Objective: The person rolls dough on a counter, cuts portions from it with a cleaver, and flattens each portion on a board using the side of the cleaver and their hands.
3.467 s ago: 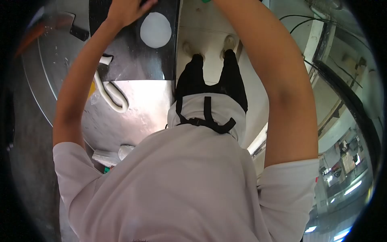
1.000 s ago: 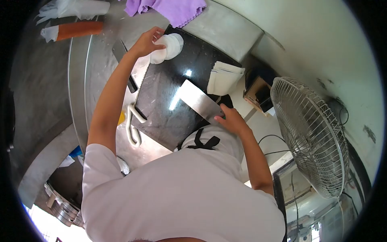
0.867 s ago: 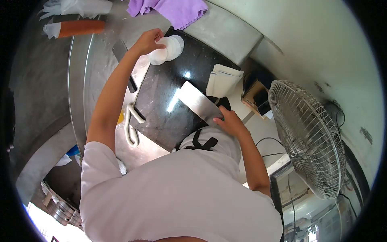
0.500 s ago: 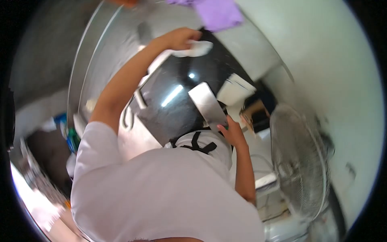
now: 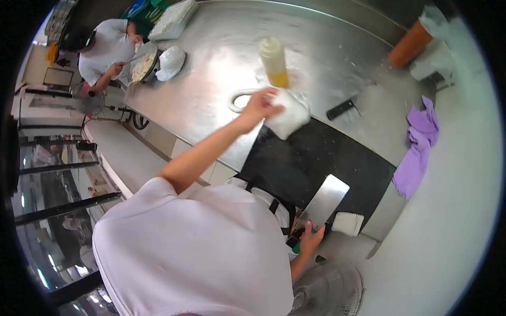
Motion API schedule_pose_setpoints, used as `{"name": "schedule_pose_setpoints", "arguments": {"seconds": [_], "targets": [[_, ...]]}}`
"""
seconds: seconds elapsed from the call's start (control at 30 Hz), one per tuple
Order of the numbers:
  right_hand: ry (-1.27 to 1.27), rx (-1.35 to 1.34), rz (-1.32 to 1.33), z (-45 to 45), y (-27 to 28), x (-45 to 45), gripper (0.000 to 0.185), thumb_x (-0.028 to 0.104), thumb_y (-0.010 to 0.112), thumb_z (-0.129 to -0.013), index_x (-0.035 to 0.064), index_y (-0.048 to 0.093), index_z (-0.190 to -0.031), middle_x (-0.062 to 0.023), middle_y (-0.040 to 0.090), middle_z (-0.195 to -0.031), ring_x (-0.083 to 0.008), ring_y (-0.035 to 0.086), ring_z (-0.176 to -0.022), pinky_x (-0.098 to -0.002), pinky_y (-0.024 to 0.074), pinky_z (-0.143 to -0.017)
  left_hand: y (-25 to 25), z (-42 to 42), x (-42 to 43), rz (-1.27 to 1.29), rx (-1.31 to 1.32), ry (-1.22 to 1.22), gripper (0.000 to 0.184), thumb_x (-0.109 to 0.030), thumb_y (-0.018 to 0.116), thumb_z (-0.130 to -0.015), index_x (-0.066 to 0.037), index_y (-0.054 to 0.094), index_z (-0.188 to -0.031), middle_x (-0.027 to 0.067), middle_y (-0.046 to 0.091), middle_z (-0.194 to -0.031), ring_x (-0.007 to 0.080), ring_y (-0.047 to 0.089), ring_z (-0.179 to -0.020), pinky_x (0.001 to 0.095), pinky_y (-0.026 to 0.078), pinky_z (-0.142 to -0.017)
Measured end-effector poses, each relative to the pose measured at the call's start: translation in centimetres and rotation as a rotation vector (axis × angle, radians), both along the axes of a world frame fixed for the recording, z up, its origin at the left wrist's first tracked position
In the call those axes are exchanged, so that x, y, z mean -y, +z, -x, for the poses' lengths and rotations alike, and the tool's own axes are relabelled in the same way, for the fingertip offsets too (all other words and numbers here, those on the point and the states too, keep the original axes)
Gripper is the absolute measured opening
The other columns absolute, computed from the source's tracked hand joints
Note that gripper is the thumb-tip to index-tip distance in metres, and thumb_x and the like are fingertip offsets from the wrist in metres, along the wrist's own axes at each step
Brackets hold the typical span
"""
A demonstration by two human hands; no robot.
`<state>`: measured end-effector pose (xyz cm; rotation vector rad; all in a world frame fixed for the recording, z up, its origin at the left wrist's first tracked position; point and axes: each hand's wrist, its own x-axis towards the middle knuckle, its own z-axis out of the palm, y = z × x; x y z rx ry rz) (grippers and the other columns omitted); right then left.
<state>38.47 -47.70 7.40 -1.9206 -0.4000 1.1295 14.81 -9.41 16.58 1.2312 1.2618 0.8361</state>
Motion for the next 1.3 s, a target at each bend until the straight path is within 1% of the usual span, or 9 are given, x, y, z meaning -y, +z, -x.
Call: {"name": "schedule_pose_setpoints", "arguments": {"seconds": [0.17, 0.3, 0.4, 0.47, 0.57, 0.7, 0.83, 1.03, 1.3], "targets": [[-0.027, 0.043, -0.03, 3.1, -0.7, -2.2, 0.051, 0.016, 0.07, -0.097, -0.0015, 0.047, -0.139, -0.0063, 0.06, -0.08, -0.0099, 0.047, -0.05, -0.0272, 0.0401, -0.042, 2.1, 25.4, -17.6, -0.859, -0.417, 0.359, 0.055, -0.016, 0.08, -0.09, 0.002, 0.054, -0.135, 0.0023, 0.062, -0.088, 0.0096, 0.058, -0.073, 0.0265, 0.047, -0.06], [-0.046, 0.034, 0.01, 7.0, -0.2, -3.9, 0.047, 0.015, 0.069, -0.098, -0.0012, 0.048, -0.137, -0.0056, 0.059, -0.079, -0.0098, 0.047, -0.05, -0.0272, 0.0405, -0.042, 10.7, 44.3, -31.4, -0.177, 0.157, 0.612, 0.086, -0.041, 0.076, -0.086, -0.006, 0.038, -0.155, 0.0177, 0.042, -0.154, 0.0396, 0.036, -0.146, 0.0583, 0.036, -0.112], [-0.02, 0.039, 0.001, 9.8, 0.2, -4.5, 0.042, 0.014, 0.068, -0.099, -0.0013, 0.05, -0.133, -0.0054, 0.057, -0.078, -0.0103, 0.047, -0.05, -0.0276, 0.041, -0.042, 13.8, 44.2, -29.1, -0.157, -0.373, 1.08, 0.052, -0.023, 0.086, -0.082, 0.002, 0.06, -0.12, 0.0102, 0.067, -0.103, 0.0226, 0.065, -0.093, 0.0334, 0.052, -0.089], [0.033, 0.068, 0.035, 11.7, 0.1, -4.0, 0.039, 0.013, 0.067, -0.099, -0.0018, 0.051, -0.132, -0.004, 0.058, -0.079, -0.0091, 0.048, -0.053, -0.0265, 0.0419, -0.045, 6.1, 45.9, -29.4, -0.726, -0.276, 1.006, 0.05, -0.022, 0.088, -0.08, 0.0, 0.061, -0.115, 0.0108, 0.067, -0.106, 0.0223, 0.065, -0.095, 0.035, 0.052, -0.088], [0.006, 0.169, -0.075, 14.9, -0.7, -3.4, 0.037, 0.012, 0.068, -0.099, -0.0023, 0.052, -0.13, -0.0057, 0.062, -0.087, -0.0095, 0.055, -0.063, -0.026, 0.0469, -0.051, -1.2, 35.6, -18.4, -0.931, -0.794, 0.892, 0.045, -0.018, 0.085, -0.081, -0.002, 0.06, -0.115, 0.0134, 0.064, -0.107, 0.0279, 0.063, -0.097, 0.0385, 0.052, -0.087], [-0.059, 0.252, -0.109, 16.3, -2.9, -2.1, 0.04, 0.016, 0.071, -0.096, -0.0052, 0.062, -0.128, -0.0164, 0.071, -0.119, -0.0272, 0.066, -0.109, -0.0398, 0.0495, -0.098, -9.5, 19.0, -3.4, -0.58, -0.332, 0.39, 0.029, -0.005, 0.079, -0.082, -0.005, 0.065, -0.108, 0.008, 0.065, -0.102, 0.0213, 0.064, -0.093, 0.0326, 0.051, -0.077], [0.063, 0.489, -0.023, 16.0, 0.4, -2.3, 0.037, 0.023, 0.073, -0.095, -0.0023, 0.063, -0.12, -0.0182, 0.072, -0.107, -0.0264, 0.069, -0.097, -0.0388, 0.0524, -0.087, -10.1, 6.2, 6.0, -0.557, -0.225, -0.205, 0.048, -0.014, 0.084, -0.079, -0.003, 0.061, -0.12, 0.0144, 0.061, -0.113, 0.031, 0.062, -0.102, 0.0408, 0.052, -0.088], [-0.004, 0.375, -0.06, 14.0, 2.2, -1.9, 0.029, 0.02, 0.073, -0.094, -0.0025, 0.063, -0.11, -0.0168, 0.074, -0.095, -0.0259, 0.071, -0.087, -0.0368, 0.0531, -0.082, -12.1, -1.3, 6.1, -0.586, -0.437, -0.331, 0.064, -0.022, 0.088, -0.074, -0.004, 0.056, -0.126, 0.0193, 0.055, -0.118, 0.0402, 0.053, -0.112, 0.0485, 0.046, -0.096], [0.224, 0.428, -0.114, 7.8, 4.5, -5.7, 0.033, 0.021, 0.072, -0.095, -0.0032, 0.059, -0.113, -0.0263, 0.072, -0.094, -0.0451, 0.071, -0.091, -0.0438, 0.0535, -0.076, -13.3, -2.1, 3.3, -0.775, -0.409, -0.106, 0.021, -0.002, 0.074, -0.079, -0.004, 0.065, -0.098, 0.0144, 0.063, -0.095, 0.0345, 0.065, -0.077, 0.0412, 0.053, -0.07]]}}
